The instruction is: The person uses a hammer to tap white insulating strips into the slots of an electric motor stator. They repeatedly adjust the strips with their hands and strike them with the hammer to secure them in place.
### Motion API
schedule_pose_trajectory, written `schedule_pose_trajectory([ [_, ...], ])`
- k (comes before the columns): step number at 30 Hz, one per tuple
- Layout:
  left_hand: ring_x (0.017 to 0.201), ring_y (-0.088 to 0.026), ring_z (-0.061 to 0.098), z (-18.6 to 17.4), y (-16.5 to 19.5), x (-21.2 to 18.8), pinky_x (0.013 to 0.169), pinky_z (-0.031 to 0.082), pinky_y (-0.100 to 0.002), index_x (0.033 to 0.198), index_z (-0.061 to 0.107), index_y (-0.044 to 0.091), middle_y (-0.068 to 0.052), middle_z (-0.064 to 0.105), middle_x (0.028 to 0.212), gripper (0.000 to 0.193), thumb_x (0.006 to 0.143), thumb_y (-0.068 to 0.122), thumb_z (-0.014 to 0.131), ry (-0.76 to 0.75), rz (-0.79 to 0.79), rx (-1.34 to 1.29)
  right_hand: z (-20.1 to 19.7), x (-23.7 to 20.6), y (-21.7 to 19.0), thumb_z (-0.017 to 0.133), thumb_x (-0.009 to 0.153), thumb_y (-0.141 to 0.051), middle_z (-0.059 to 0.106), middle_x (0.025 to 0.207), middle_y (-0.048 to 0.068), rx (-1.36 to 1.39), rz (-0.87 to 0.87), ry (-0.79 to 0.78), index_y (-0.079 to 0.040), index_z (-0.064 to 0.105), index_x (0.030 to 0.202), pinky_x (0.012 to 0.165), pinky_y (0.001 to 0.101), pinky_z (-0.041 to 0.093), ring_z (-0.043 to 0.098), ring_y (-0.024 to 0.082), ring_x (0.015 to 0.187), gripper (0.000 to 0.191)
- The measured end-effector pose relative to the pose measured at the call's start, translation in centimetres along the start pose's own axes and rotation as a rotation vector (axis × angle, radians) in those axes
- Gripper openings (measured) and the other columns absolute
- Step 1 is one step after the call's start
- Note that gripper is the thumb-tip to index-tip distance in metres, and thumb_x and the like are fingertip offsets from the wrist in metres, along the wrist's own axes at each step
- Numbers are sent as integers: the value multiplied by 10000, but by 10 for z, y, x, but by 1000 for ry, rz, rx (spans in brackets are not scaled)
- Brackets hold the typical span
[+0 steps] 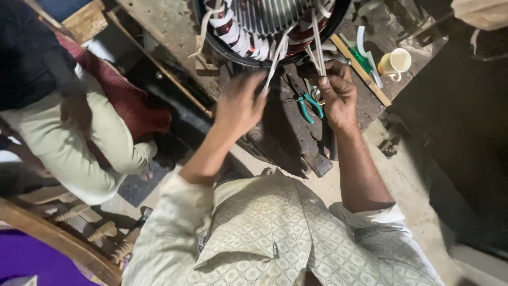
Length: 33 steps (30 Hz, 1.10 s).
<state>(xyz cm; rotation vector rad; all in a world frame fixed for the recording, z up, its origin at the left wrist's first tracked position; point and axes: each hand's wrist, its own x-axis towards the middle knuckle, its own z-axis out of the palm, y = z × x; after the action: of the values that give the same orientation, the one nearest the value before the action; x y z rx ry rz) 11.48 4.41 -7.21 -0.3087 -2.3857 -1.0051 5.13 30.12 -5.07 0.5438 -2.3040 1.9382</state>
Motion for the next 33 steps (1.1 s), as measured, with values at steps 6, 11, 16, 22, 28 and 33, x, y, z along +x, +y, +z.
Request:
schedule_pose_trajectory([
  [6, 893, -304, 729, 68, -4, 119, 765, 608, -426, 1438, 448, 54, -193, 705, 1088, 534, 947, 92, 652, -21, -27, 158, 3, 0, 2, 670, 1059, -131, 584, 1278, 40, 28, 36, 27, 4, 773, 1071, 870, 271, 457, 534, 155, 1103, 170],
  [11, 904, -363, 745, 73, -4, 143, 793, 596, -499, 1447, 459, 110, -178, 738, 1001, 591, 899, 93, 680, -158, -227, 253, -11, 4, 13, 688, 1075, -80, 568, 1270, 51, -31, -68, 18, 35, 763, 1044, 981, 285, 445, 516, 175, 1192, 141],
  [16, 933, -355, 728, 63, -2, 147, 814, 587, -470, 1315, 537, 82, -171, 735, 1018, 482, 893, 211, 730, -256, -240, 234, -18, 6, 22, 688, 1080, -112, 565, 1221, 34, -42, -9, 0, 22, 696, 928, 909, 287, 428, 506, 158, 1095, 203],
  [22, 887, -295, 736, 58, 10, 150, 823, 581, -441, 1148, 641, 10, -156, 735, 1023, 330, 883, 194, 712, -393, -278, 250, -21, 13, 20, 726, 1031, -145, 584, 1138, 32, -118, 57, -44, -3, 730, 964, 856, 281, 446, 528, 142, 1031, 157],
  [28, 792, -296, 734, 42, 18, 141, 757, 592, -441, 917, 730, 12, -171, 747, 896, 159, 891, 168, 714, -507, -286, 225, -28, 25, 16, 779, 977, -196, 621, 872, 10, -121, 263, -142, -34, 748, 1020, 679, 306, 427, 517, 124, 778, 171],
  [33, 695, -205, 706, 28, 10, 73, 615, 543, -381, 916, 739, 59, -102, 758, 866, 79, 919, 126, 698, -493, -215, -200, -16, 46, 6, 743, 1002, -329, 663, 829, 22, -86, 310, -134, -20, 750, 1098, 628, 333, 432, 529, 129, 705, 324],
])
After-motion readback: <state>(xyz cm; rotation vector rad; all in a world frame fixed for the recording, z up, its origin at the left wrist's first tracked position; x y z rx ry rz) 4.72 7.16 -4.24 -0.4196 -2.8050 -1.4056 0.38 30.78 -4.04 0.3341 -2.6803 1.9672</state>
